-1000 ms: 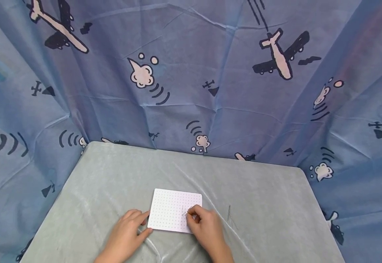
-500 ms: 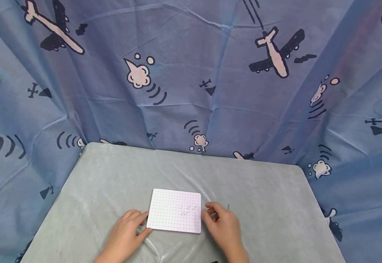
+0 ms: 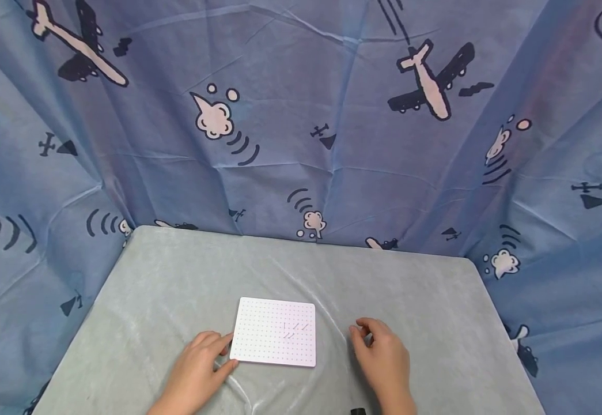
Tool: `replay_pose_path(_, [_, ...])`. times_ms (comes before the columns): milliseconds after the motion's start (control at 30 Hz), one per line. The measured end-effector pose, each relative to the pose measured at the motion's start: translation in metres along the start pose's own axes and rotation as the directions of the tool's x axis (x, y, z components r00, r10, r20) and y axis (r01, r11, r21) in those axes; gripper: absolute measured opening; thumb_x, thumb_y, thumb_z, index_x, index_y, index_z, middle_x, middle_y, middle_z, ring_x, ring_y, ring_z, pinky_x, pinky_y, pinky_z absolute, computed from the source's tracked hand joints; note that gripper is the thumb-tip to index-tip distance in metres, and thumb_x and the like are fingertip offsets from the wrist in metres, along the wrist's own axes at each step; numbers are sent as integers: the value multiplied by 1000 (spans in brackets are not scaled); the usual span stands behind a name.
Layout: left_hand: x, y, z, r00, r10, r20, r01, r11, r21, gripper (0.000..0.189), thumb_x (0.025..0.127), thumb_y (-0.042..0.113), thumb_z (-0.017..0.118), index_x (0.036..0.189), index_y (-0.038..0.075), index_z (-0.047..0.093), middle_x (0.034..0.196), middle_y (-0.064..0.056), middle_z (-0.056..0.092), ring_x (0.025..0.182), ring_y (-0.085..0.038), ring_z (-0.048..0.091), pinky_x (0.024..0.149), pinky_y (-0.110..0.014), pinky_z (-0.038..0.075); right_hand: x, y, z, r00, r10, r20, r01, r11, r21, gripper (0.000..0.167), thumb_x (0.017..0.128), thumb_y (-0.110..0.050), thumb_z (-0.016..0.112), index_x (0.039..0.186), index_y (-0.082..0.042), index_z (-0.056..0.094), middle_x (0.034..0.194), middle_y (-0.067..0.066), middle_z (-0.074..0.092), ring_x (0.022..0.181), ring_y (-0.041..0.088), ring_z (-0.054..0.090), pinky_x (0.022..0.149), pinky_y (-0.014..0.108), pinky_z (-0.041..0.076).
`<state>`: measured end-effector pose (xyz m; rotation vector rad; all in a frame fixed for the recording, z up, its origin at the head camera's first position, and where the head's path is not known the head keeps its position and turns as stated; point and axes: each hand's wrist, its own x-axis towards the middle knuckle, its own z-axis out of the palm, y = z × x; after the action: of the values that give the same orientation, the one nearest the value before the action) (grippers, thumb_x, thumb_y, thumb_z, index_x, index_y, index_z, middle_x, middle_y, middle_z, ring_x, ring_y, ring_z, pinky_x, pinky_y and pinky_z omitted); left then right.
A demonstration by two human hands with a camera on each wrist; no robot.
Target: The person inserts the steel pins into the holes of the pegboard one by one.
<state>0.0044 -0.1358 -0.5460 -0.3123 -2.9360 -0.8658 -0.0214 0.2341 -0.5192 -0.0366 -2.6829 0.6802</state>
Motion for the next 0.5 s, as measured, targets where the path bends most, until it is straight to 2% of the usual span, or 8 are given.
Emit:
replay_pose_path(200, [0,1,-2,1000,7,-11,-7,1000,3,53,81,23,100,127,7,80,89,19,57,98,-5,55,87,-35,53,-3,10,-3,989,124,75,-117,989,-90,16,93,-20,86,103,-8,82,90,0,73,72,20,69,59,43,56])
replay_pose_path(367, [0,2,-2,1000,11,-11,-11,1000,10,53,81,24,99,127,7,80,89,18,58,99,-6,56,88,-35,53,-5,14,-3,977,172,127,-158,981,-115,15,92,-17,83,101,-6,82,90,3,74,77,24,72,64,49,58])
replay_pose_path(500, [0,2,-2,1000,11,-7,-11,1000,11,53,82,24,99,127,6,80,89,17,58,99,-7,56,88,-35,53,-5,15,-3,958,212,190,-189,973,-135,12,91,-15,80,99,-6,81,88,2,72,78,23,70,66,50,58])
